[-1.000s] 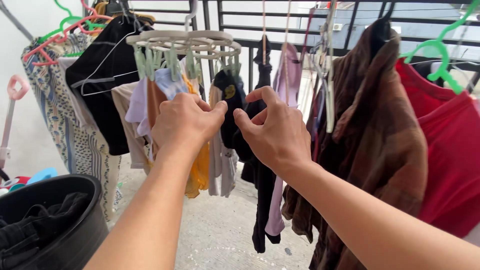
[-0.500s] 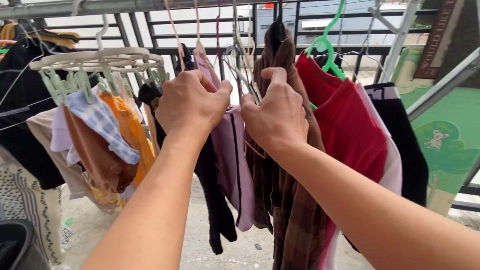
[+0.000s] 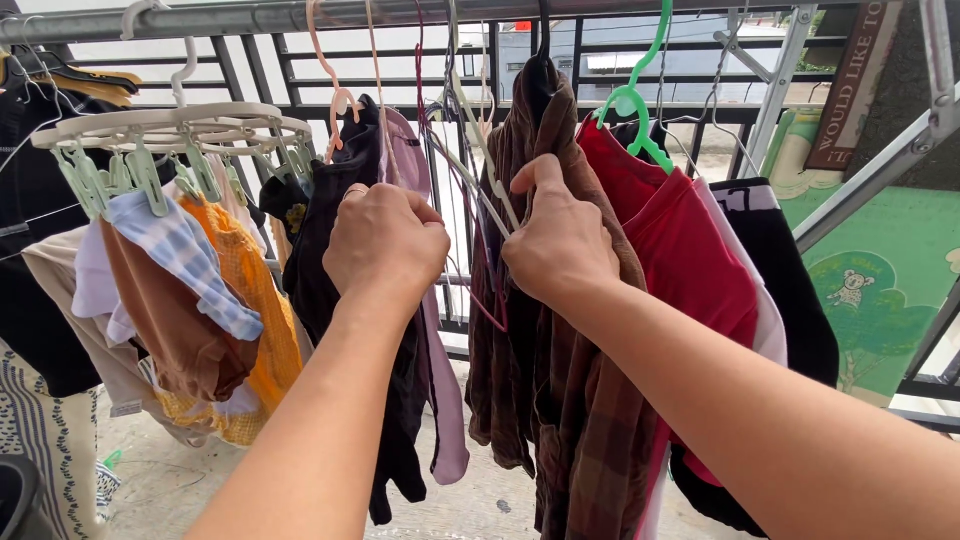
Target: Hanging washed laundry items such as clothes, socks, and underwear onto a drying rack with clips and hangers on a balcony.
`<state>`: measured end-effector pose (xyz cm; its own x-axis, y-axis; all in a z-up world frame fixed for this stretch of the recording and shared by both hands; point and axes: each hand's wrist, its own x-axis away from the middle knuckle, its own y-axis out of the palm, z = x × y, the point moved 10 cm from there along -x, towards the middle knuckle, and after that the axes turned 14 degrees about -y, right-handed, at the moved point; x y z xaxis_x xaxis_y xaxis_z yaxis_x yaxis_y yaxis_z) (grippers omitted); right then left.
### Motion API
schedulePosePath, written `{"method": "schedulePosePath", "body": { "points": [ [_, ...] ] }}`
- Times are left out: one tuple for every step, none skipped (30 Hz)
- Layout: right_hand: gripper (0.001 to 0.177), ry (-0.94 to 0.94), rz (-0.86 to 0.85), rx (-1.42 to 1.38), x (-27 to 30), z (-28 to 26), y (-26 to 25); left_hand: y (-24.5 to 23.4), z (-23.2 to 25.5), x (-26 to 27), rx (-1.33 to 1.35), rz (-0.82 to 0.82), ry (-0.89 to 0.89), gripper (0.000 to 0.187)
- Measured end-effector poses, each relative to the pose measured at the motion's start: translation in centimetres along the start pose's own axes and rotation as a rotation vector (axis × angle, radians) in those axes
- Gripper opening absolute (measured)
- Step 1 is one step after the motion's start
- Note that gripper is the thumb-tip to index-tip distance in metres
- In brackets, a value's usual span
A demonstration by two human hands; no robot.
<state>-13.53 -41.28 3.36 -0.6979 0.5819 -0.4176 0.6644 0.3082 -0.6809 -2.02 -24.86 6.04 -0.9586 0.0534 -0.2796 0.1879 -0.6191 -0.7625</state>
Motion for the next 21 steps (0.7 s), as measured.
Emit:
{"method": "schedulePosePath", "body": {
  "points": [
    [0.045, -0.002, -0.002, 0.000, 0.2, -0.6, -0.2, 0.0, -0.1, -0.2, 0.000, 0.001, -0.003, 0.010],
    [0.043, 0.015, -0.024, 0.022, 0.6, -1.0, -0.3, 0.1, -0.2, -0.3, -0.011, 0.003, -0.005, 0.010],
    [0.043, 0.031, -0.045, 0.045, 0.9, -1.4, -0.5, 0.2, -0.3, -0.3, -0.022, 0.006, -0.007, 0.012],
    [0.043, 0.033, -0.050, 0.043, 1.0, -1.5, -0.3, 0.3, -0.3, -0.3, -0.026, 0.004, -0.009, 0.012],
    [0.031, 0.024, -0.009, 0.051, 1.0, -1.8, -0.5, 0.3, -0.1, -0.3, -0.032, 0.016, 0.005, 0.009],
    [0.025, 0.014, 0.032, 0.061, 0.9, -2.1, -0.8, 0.2, 0.0, -0.2, -0.036, 0.029, 0.019, 0.010],
    [0.025, 0.014, 0.027, 0.060, 0.9, -2.0, -0.5, 0.3, 0.0, -0.2, -0.038, 0.028, 0.015, 0.010],
    [0.029, -0.016, -0.003, 0.093, 0.8, -2.1, -0.2, 0.3, 0.4, 0.0, -0.051, 0.029, 0.037, 0.015],
    [0.038, -0.045, -0.034, 0.125, 0.7, -2.2, 0.1, 0.4, 0.8, 0.2, -0.063, 0.030, 0.060, 0.021],
    [0.038, -0.042, -0.038, 0.125, 0.4, -1.4, 0.7, 0.7, 0.8, 0.3, -0.066, 0.026, 0.058, 0.021],
    [0.038, -0.076, -0.032, 0.104, 0.0, -1.0, 1.3, 1.0, 1.1, 0.5, -0.086, 0.035, 0.074, 0.023],
    [0.038, -0.110, -0.021, 0.083, -0.5, -0.6, 1.7, 1.2, 1.4, 0.6, -0.105, 0.047, 0.091, 0.025],
    [0.038, -0.109, -0.022, 0.083, -1.0, 0.1, 2.1, 1.4, 1.4, 0.6, -0.105, 0.045, 0.092, 0.025],
    [0.034, -0.214, 0.019, 0.072, -1.5, -0.2, 2.2, 1.3, 1.6, 0.8, -0.111, 0.077, 0.116, 0.024],
    [0.032, -0.319, 0.061, 0.061, -1.9, -0.5, 2.2, 1.3, 1.9, 1.0, -0.117, 0.109, 0.140, 0.024],
    [0.032, -0.314, 0.059, 0.062, -1.9, -0.5, 2.0, 1.7, 2.0, 1.1, -0.119, 0.104, 0.141, 0.024],
    [0.032, -0.331, 0.057, 0.052, -1.9, -0.8, 1.7, 1.8, 2.2, 1.3, -0.119, 0.123, 0.156, 0.022],
    [0.032, -0.350, 0.058, 0.044, -1.8, -1.2, 1.5, 1.9, 2.3, 1.5, -0.117, 0.145, 0.171, 0.020],
    [0.032, -0.349, 0.060, 0.046, -1.5, -1.5, 1.1, 1.9, 2.4, 1.6, -0.115, 0.145, 0.173, 0.020],
    [0.033, -0.278, 0.064, 0.026, -1.3, -1.1, 0.9, 2.0, 2.5, 1.7, -0.113, 0.142, 0.170, 0.020],
    [0.034, -0.207, 0.068, 0.006, -0.9, -0.7, 0.7, 2.1, 2.5, 1.7, -0.111, 0.139, 0.167, 0.020]
  ]
}}
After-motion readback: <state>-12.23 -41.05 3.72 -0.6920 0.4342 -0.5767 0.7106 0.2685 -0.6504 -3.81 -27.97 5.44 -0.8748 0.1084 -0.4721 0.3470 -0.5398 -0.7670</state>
